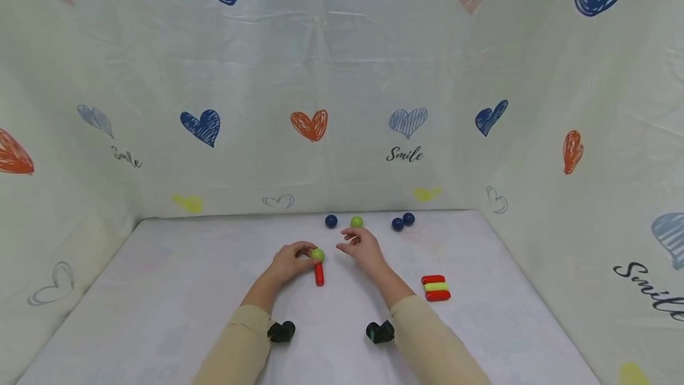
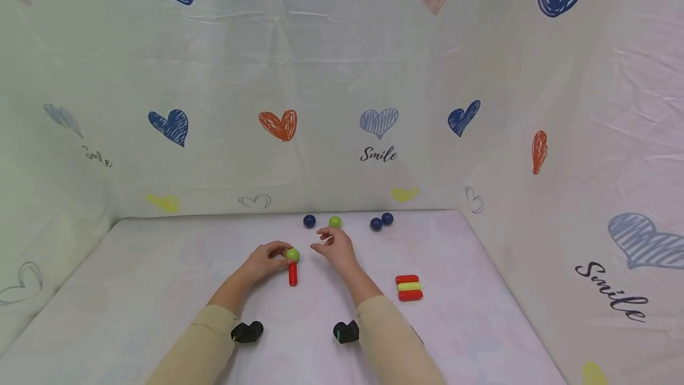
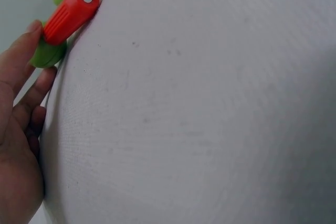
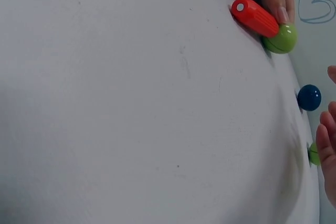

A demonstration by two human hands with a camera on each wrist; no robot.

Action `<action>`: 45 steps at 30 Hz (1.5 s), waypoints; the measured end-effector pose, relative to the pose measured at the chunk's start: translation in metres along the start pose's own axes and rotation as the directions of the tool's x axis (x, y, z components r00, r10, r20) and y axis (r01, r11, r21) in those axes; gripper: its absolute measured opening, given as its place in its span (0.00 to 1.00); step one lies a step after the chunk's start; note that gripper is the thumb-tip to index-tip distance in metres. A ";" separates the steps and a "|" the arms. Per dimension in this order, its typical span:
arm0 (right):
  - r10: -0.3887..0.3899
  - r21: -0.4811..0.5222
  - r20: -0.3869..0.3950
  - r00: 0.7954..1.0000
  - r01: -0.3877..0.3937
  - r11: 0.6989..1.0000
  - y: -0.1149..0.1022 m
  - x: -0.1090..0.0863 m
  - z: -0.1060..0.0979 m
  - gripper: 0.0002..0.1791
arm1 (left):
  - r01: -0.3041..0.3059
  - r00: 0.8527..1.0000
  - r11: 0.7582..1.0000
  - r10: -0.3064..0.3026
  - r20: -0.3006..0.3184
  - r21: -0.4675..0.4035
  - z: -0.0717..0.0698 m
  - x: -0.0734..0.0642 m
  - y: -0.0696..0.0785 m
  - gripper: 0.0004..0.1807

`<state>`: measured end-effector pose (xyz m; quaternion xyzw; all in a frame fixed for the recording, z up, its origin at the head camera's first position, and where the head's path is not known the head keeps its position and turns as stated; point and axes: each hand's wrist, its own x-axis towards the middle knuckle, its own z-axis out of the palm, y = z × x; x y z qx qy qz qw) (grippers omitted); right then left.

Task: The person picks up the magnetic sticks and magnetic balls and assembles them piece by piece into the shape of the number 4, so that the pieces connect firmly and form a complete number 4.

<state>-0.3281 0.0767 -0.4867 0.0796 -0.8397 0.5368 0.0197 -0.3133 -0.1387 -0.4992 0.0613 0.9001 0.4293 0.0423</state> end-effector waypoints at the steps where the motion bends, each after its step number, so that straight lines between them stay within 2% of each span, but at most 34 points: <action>1: -0.002 -0.003 -0.010 1.000 0.002 1.000 0.000 0.002 0.000 0.21 | 0.002 1.000 1.000 -0.002 0.001 -0.003 0.000 0.000 0.000 0.18; 11: -0.038 -0.076 -0.043 0.998 0.035 0.996 0.001 0.019 0.003 0.21 | 0.017 1.000 1.000 -0.017 0.007 0.018 0.001 0.001 0.000 0.20; 16: -0.071 -0.063 -0.065 0.995 0.067 0.996 0.000 0.025 0.007 0.20 | 0.019 1.000 0.999 -0.018 -0.003 0.027 -0.001 0.000 0.001 0.21; 28: -0.092 -0.145 -0.081 0.992 0.080 0.986 0.001 0.042 0.019 0.20 | -0.027 1.000 1.000 0.027 -0.001 0.016 0.001 -0.001 -0.002 0.21; 34: -0.119 -0.263 -0.079 0.990 0.094 0.960 0.003 0.049 0.027 0.20 | -0.010 1.000 1.000 0.010 -0.009 0.027 0.001 -0.005 -0.001 0.21; 41: -0.200 -0.424 -0.108 0.974 0.137 0.895 0.004 0.058 0.029 0.18 | -0.005 1.000 0.999 0.005 -0.016 0.031 0.002 -0.004 -0.002 0.21; 45: -0.225 -0.466 -0.111 0.968 0.150 0.872 0.004 0.063 0.029 0.19 | -0.005 1.000 0.999 0.006 -0.018 0.039 0.003 -0.003 -0.002 0.22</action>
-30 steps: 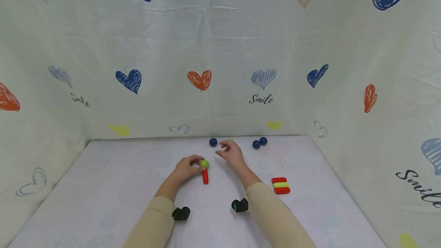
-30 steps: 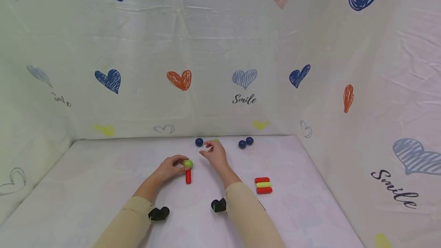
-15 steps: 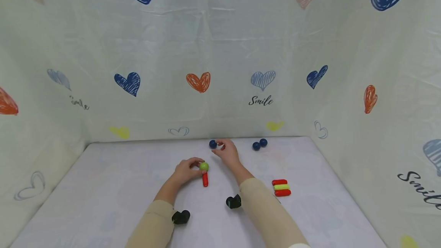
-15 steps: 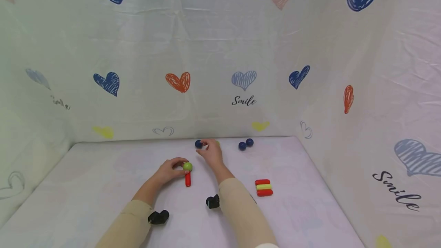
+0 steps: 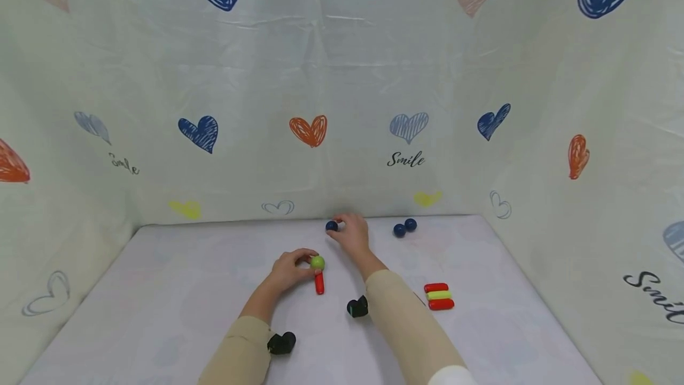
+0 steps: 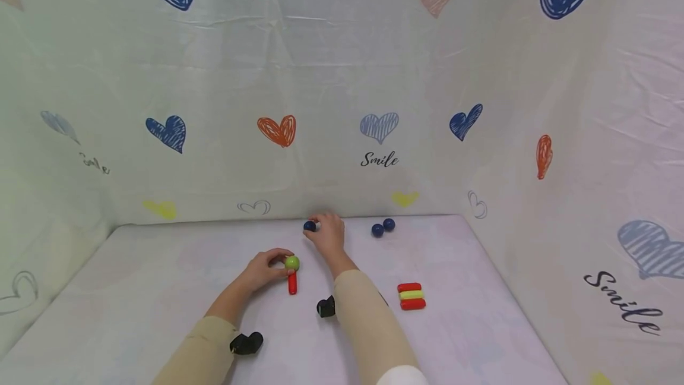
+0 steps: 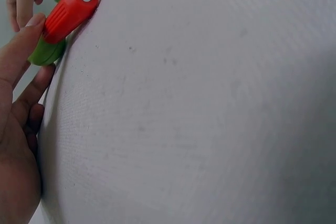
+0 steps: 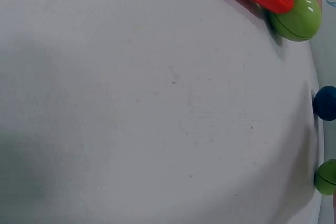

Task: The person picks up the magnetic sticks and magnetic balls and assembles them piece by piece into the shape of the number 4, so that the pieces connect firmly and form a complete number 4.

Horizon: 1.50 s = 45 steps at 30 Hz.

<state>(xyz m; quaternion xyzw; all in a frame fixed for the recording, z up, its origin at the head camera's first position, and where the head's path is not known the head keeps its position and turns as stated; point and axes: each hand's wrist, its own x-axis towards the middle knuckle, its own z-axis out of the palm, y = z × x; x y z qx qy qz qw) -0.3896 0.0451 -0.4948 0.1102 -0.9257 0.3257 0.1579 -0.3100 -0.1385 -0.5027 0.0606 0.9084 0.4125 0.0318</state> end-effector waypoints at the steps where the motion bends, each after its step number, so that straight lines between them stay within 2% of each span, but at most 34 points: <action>1: -0.005 0.001 -0.001 1.000 0.005 1.000 0.000 0.001 0.000 0.19 | 0.000 1.000 1.000 0.000 -0.001 0.001 0.000 0.000 0.000 0.22; 19: 0.031 -0.069 0.048 0.998 -0.028 0.997 -0.004 0.013 0.001 0.19 | -0.053 0.998 0.999 0.053 -0.017 0.008 -0.003 -0.001 0.000 0.20; 24: 0.025 -0.116 0.047 0.999 -0.019 0.993 -0.002 0.012 0.002 0.19 | -0.067 0.998 0.998 0.067 -0.017 0.014 0.000 -0.001 0.001 0.20; 29: -0.008 -0.119 0.031 0.999 0.012 0.993 -0.003 0.010 0.002 0.19 | -0.070 0.997 0.997 0.071 -0.033 0.027 0.001 -0.003 0.001 0.21; 35: -0.014 -0.145 0.027 1.000 0.018 0.989 -0.001 0.008 0.004 0.19 | -0.069 0.997 0.998 0.069 -0.023 -0.001 0.001 -0.006 0.003 0.21; 45: -0.016 -0.087 0.026 1.000 0.018 0.996 -0.003 0.008 0.004 0.17 | -0.056 0.998 0.998 0.057 -0.024 0.019 0.001 -0.005 0.001 0.20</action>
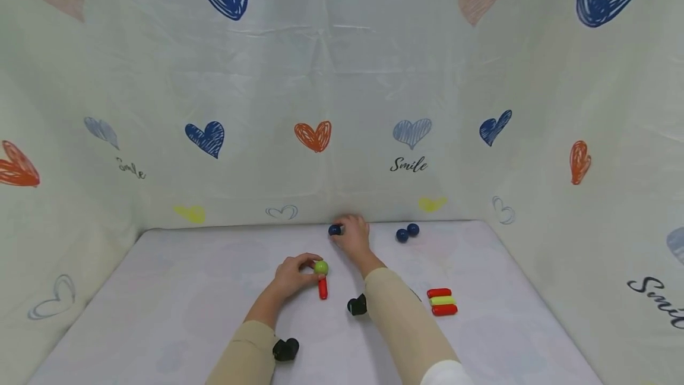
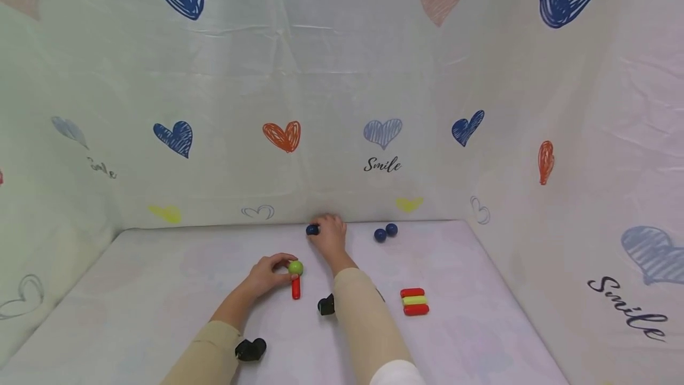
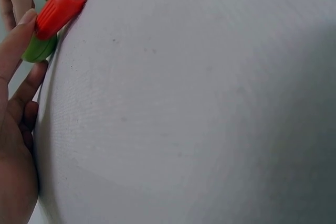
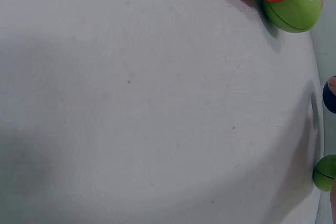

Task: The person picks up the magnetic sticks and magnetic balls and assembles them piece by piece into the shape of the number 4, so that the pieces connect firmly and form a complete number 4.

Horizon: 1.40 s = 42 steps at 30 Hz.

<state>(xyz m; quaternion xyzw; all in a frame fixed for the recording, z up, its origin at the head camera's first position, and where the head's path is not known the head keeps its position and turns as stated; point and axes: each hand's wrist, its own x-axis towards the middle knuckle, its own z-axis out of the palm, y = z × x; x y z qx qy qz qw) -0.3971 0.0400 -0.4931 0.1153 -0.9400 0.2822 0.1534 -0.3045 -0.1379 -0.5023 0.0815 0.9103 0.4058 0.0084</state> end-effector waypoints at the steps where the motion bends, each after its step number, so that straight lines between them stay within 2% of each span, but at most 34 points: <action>1: 0.002 0.005 0.002 1.000 -0.002 1.000 0.000 -0.001 -0.001 0.17 | 0.004 1.000 1.000 -0.004 0.000 0.004 0.000 0.000 0.000 0.20; 14: 0.028 0.020 0.026 0.999 -0.029 0.999 0.004 -0.007 -0.014 0.18 | 0.034 0.999 0.999 -0.035 0.020 0.030 -0.001 0.001 0.000 0.22; 24: 0.029 0.113 0.030 0.999 -0.032 0.993 0.005 -0.021 -0.021 0.19 | -0.031 0.999 0.999 0.030 0.032 0.025 -0.001 0.005 -0.006 0.21; 37: 0.059 0.236 0.047 0.997 -0.068 0.969 0.001 -0.042 -0.039 0.19 | -0.006 0.998 1.000 0.005 0.058 0.023 -0.001 0.006 -0.005 0.20; 42: 0.025 0.265 0.029 0.999 -0.032 0.964 0.001 -0.051 -0.043 0.18 | -0.008 0.998 1.000 0.008 0.064 0.003 -0.003 0.005 -0.004 0.19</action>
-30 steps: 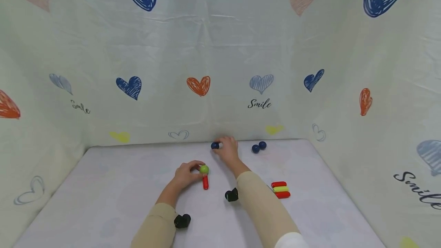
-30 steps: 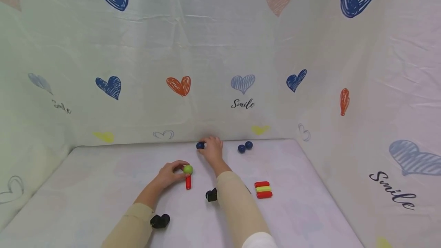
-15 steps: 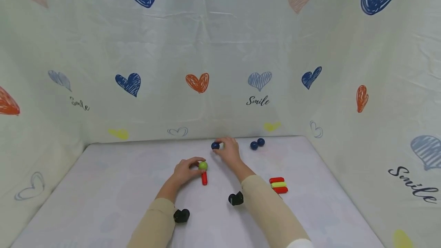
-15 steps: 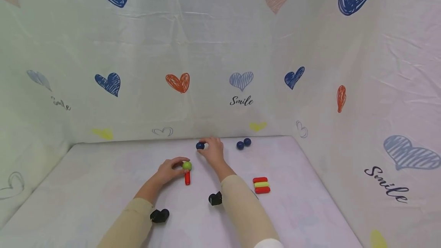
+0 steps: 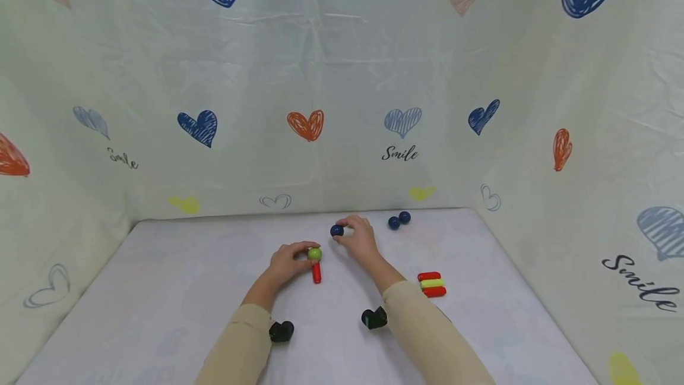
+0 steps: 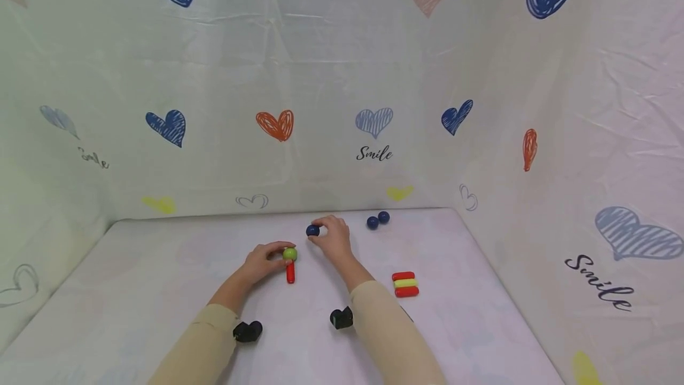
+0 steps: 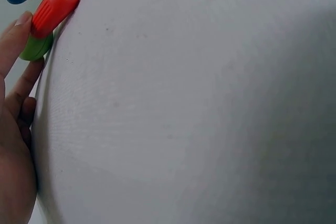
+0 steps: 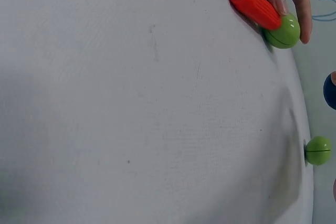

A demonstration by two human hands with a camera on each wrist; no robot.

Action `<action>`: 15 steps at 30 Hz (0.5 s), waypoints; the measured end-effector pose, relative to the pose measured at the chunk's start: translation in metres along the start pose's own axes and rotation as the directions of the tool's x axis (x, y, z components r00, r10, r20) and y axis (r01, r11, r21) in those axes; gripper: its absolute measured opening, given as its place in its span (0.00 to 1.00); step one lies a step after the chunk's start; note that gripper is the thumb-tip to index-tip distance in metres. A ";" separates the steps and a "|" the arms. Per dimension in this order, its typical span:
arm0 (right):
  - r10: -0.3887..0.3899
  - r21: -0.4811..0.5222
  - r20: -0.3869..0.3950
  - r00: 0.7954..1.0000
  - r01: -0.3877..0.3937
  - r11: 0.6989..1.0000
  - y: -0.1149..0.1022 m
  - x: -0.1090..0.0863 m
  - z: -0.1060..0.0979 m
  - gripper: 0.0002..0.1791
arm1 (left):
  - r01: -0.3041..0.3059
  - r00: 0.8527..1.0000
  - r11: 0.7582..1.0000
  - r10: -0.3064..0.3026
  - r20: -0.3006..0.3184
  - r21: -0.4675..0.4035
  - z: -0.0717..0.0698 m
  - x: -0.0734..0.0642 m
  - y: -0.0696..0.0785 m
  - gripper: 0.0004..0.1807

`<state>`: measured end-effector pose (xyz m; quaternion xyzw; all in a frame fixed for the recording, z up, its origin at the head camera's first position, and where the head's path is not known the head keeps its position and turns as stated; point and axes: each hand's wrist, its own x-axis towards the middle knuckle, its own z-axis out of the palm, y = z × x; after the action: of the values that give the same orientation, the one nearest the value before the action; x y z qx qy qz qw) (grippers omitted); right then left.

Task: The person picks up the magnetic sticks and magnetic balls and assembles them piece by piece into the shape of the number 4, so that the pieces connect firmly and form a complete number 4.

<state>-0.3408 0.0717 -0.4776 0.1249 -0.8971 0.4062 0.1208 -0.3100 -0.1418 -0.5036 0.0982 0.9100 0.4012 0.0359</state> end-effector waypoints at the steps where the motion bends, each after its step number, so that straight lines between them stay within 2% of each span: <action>1: -0.004 0.004 -0.001 1.000 0.004 1.000 0.000 -0.001 -0.001 0.18 | 0.000 1.000 1.000 0.000 0.001 -0.005 0.000 0.000 0.000 0.19; 15: 0.053 0.076 0.054 0.997 -0.057 0.995 -0.003 -0.018 -0.006 0.19 | 0.006 1.000 1.000 -0.006 0.018 -0.011 0.000 0.001 0.000 0.16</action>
<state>-0.3223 0.0768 -0.4777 0.1153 -0.8866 0.4405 0.0816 -0.3113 -0.1415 -0.5031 0.0988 0.9076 0.4055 0.0458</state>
